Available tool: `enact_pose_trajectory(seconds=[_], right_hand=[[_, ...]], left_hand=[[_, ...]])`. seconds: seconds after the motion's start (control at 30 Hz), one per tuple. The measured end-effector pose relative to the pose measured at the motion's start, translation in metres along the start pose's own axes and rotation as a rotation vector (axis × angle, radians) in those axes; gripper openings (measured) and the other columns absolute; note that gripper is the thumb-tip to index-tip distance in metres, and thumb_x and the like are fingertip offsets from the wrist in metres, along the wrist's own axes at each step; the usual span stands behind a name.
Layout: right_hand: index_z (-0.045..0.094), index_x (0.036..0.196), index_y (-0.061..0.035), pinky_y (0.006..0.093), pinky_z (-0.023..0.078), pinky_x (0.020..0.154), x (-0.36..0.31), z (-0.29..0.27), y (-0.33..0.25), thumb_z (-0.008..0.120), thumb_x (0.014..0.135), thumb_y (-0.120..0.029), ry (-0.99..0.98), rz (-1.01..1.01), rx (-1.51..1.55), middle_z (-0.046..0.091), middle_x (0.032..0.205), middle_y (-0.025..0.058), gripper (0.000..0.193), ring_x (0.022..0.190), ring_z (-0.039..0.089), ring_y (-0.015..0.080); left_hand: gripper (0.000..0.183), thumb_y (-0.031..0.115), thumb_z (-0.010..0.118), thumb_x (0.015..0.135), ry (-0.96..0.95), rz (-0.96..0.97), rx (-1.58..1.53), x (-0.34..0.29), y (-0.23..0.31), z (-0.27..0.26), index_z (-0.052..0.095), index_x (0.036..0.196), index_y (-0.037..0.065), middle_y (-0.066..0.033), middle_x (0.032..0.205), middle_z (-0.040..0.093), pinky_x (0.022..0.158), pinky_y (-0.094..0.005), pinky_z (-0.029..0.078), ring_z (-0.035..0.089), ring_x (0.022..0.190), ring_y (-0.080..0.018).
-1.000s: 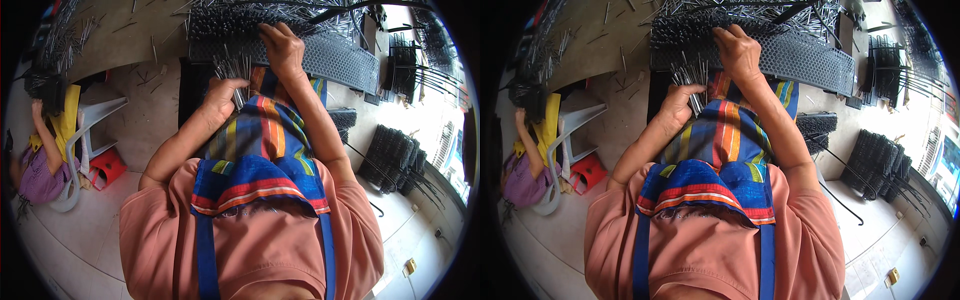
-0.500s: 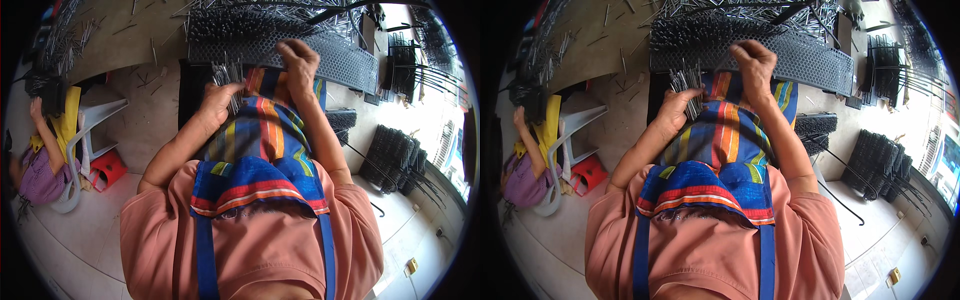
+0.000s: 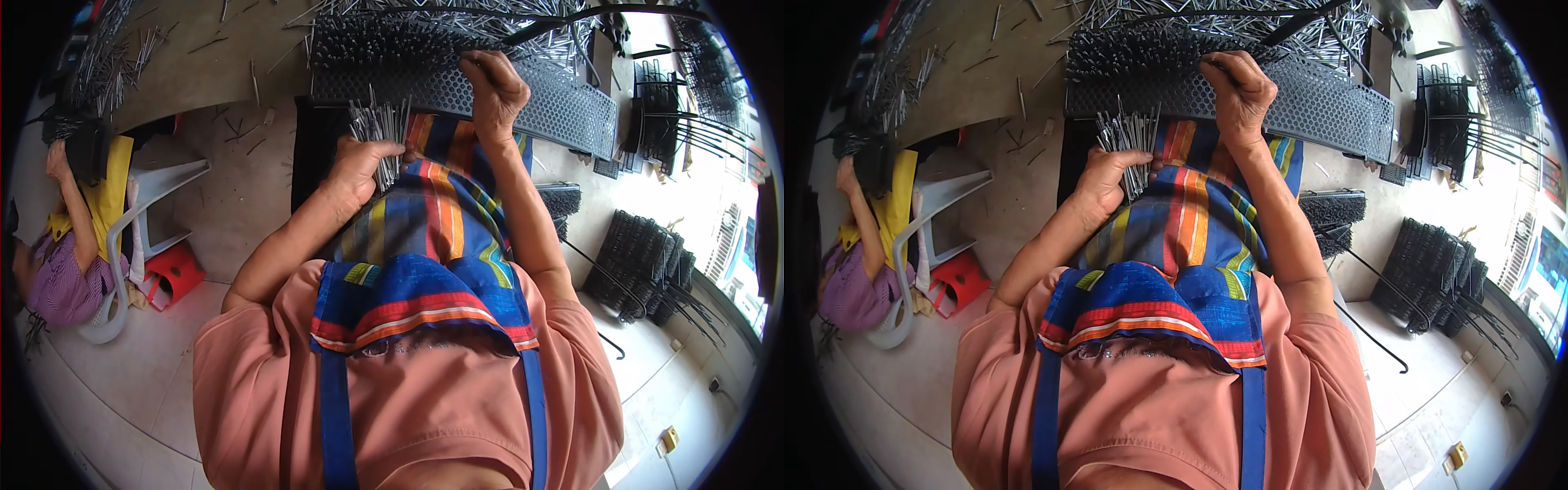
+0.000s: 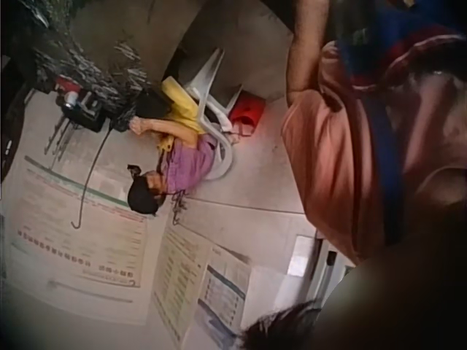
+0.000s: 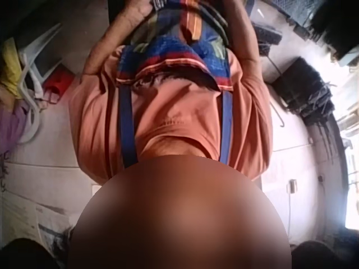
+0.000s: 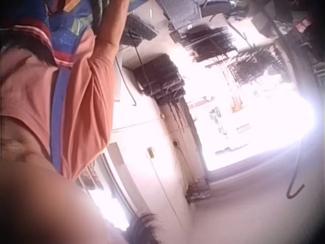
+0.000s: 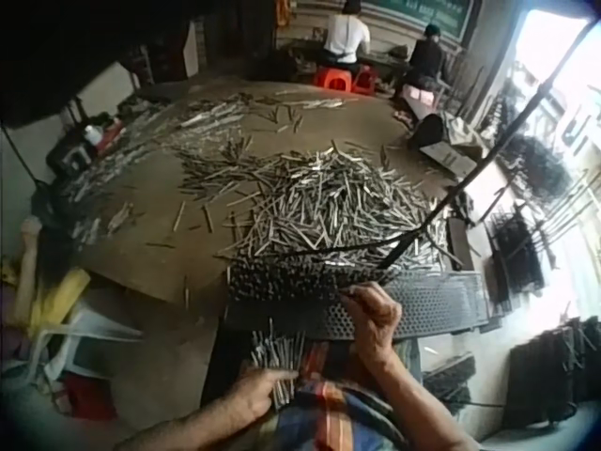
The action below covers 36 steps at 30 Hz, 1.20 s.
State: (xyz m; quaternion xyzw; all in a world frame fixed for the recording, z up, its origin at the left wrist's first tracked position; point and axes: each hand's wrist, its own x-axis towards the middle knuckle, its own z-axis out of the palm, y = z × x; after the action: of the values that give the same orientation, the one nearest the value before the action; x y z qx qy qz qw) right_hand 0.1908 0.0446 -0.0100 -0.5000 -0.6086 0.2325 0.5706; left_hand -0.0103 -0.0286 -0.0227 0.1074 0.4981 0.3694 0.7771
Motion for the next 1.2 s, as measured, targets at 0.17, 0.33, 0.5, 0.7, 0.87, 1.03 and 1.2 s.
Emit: enact_pose_trajectory(seconds=[0.17, 0.33, 0.5, 0.7, 0.87, 1.03, 1.2], right_hand=[[0.070, 0.087, 0.0030, 0.0210, 0.049, 0.070, 0.002, -0.002, -0.001, 0.069, 0.077, 0.008, -0.030, -0.010, -0.007, 0.069, 0.086, 0.0059, 0.011, 0.079, 0.063, 0.0095], [0.071, 0.087, 0.0031, 0.0221, 0.049, 0.067, 0.000, -0.001, 0.001, 0.070, 0.076, 0.007, 0.003, 0.042, 0.050, 0.068, 0.082, 0.0069, 0.012, 0.076, 0.063, 0.0098], [0.072, 0.088, -0.0001, 0.0219, 0.049, 0.067, -0.009, 0.007, 0.008, 0.072, 0.075, 0.004, -0.075, 0.022, -0.248, 0.068, 0.083, 0.0057, 0.014, 0.075, 0.064, 0.0106], [0.072, 0.085, -0.0028, 0.0245, 0.048, 0.060, -0.002, 0.011, 0.001, 0.075, 0.072, 0.000, -0.023, -0.013, -0.343, 0.066, 0.076, 0.0053, 0.014, 0.066, 0.064, 0.0132], [0.073, 0.086, -0.0051, 0.0285, 0.050, 0.061, 0.008, 0.010, 0.004, 0.074, 0.076, -0.007, -0.170, -0.032, -0.528, 0.068, 0.079, 0.0078, 0.010, 0.067, 0.067, 0.0197], [0.071, 0.084, -0.0003, 0.0281, 0.048, 0.059, -0.010, 0.010, -0.017, 0.073, 0.079, -0.009, -0.186, 0.194, -0.304, 0.067, 0.073, 0.0050, 0.010, 0.065, 0.064, 0.0139], [0.068, 0.076, -0.0032, 0.0209, 0.033, 0.047, -0.028, 0.023, -0.025, 0.072, 0.081, -0.009, -0.463, 0.769, 0.164, 0.057, 0.062, -0.0030, 0.009, 0.052, 0.045, 0.0030]], left_hand=[[0.014, -0.012, 0.064, 0.074, -0.017, 0.066, 0.041, -0.001, -0.003, -0.004, 0.066, 0.087, -0.010, -0.0193, 0.082, 0.070, 0.060, -0.0355, 0.058, 0.070, 0.069, -0.0269], [0.023, -0.010, 0.064, 0.075, -0.085, -0.040, 0.141, -0.003, -0.005, -0.012, 0.064, 0.098, -0.006, -0.0169, 0.084, 0.070, 0.063, -0.0358, 0.059, 0.070, 0.072, -0.0267], [0.021, -0.009, 0.064, 0.076, -0.050, 0.056, 0.064, 0.000, -0.008, -0.011, 0.065, 0.096, -0.004, -0.0159, 0.084, 0.070, 0.064, -0.0361, 0.059, 0.070, 0.072, -0.0255], [0.020, -0.005, 0.066, 0.076, -0.015, 0.026, 0.041, 0.002, 0.001, -0.010, 0.066, 0.096, -0.003, -0.0153, 0.085, 0.070, 0.062, -0.0348, 0.057, 0.070, 0.072, -0.0243], [0.022, -0.005, 0.066, 0.075, -0.018, 0.014, 0.027, 0.007, 0.004, -0.012, 0.065, 0.097, -0.003, -0.0149, 0.085, 0.070, 0.062, -0.0352, 0.057, 0.069, 0.071, -0.0238], [0.022, -0.005, 0.066, 0.075, -0.045, 0.015, 0.008, 0.001, 0.010, -0.007, 0.065, 0.097, -0.003, -0.0153, 0.085, 0.070, 0.063, -0.0348, 0.057, 0.070, 0.072, -0.0242], [0.023, -0.009, 0.064, 0.076, -0.123, 0.099, -0.009, -0.002, 0.009, 0.005, 0.066, 0.098, -0.003, -0.0148, 0.085, 0.070, 0.065, -0.0335, 0.058, 0.070, 0.073, -0.0230]])
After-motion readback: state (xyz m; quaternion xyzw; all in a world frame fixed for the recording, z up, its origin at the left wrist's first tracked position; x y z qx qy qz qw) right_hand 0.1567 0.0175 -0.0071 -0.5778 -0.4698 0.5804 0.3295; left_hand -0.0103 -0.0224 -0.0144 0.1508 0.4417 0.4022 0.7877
